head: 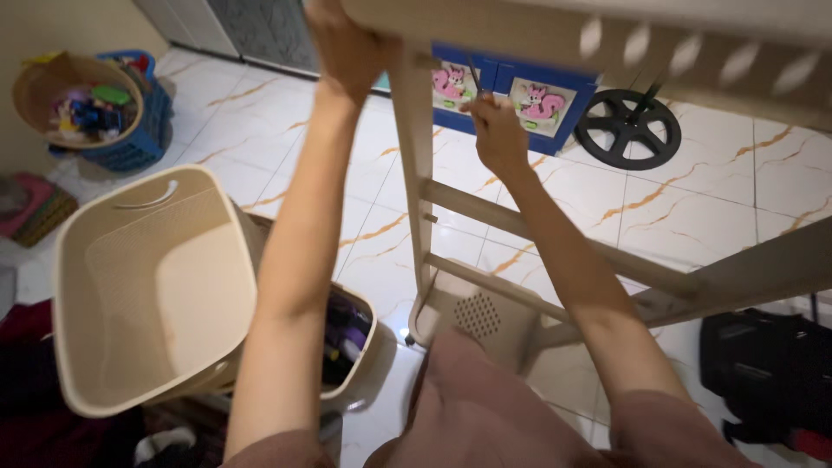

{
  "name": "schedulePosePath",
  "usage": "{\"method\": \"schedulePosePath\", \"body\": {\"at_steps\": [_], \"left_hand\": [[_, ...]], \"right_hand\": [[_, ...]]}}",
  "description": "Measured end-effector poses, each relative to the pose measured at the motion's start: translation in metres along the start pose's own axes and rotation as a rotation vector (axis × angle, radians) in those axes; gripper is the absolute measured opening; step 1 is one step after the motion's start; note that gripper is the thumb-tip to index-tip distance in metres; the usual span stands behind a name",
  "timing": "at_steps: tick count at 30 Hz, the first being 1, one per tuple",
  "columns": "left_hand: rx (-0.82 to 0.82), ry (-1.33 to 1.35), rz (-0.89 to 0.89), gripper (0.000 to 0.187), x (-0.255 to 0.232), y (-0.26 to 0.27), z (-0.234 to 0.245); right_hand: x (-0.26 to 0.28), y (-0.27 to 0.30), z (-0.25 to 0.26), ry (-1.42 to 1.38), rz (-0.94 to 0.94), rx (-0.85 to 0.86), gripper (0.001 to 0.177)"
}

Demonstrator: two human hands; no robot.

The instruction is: The person assembles a beige plastic storage shelf by attaching trays and baskets to a frame. They use a screwdriver to tighten screws at various joints and secure the components together.

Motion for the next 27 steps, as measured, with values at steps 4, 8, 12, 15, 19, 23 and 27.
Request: {"method": "schedulePosePath", "body": {"at_steps": [4,8,12,15,19,23,27], "left_hand": [[0.018,-0.025,0.071,0.054,-0.021,-0.007,0.004],[0.089,0.039,0.227,0.054,-0.043,-0.014,0.009],[0.167,0.131,0.336,0.054,-0.064,-0.03,0.023],[0.343,0.014,0.354,0.056,-0.075,-0.046,0.038],[0.478,0.165,0.618,0.064,-0.084,-0.074,0.075],[0.382,0.144,1.241,0.045,-0.055,-0.105,0.072],[1.074,-0.451,1.004,0.044,-0.026,-0.111,0.002]], "right_hand": [[-0.001,0.013,-0.004,-0.227,-0.396,0.12,0.022],[0.039,0.016,0.015,-0.356,-0.627,0.369,0.052],[0.098,-0.014,0.05,-0.462,-0.486,0.226,0.051],[0.125,-0.026,0.07,-0.429,-0.641,0.118,0.051],[0.148,-0.039,0.08,-0.365,-0.598,0.074,0.05],[0.176,-0.056,0.071,-0.303,-0.447,0.109,0.049],[0.206,-0.061,0.067,-0.25,-0.383,0.118,0.049]]}}
Point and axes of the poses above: each hand's wrist, its own y-axis away from the middle knuckle, its own z-axis out of the back of the hand, x = y × z, the point moved 3 cm from there along -y, towards the middle knuckle, and after that the axes turned 13 degrees about -x, right-handed, at the moved point
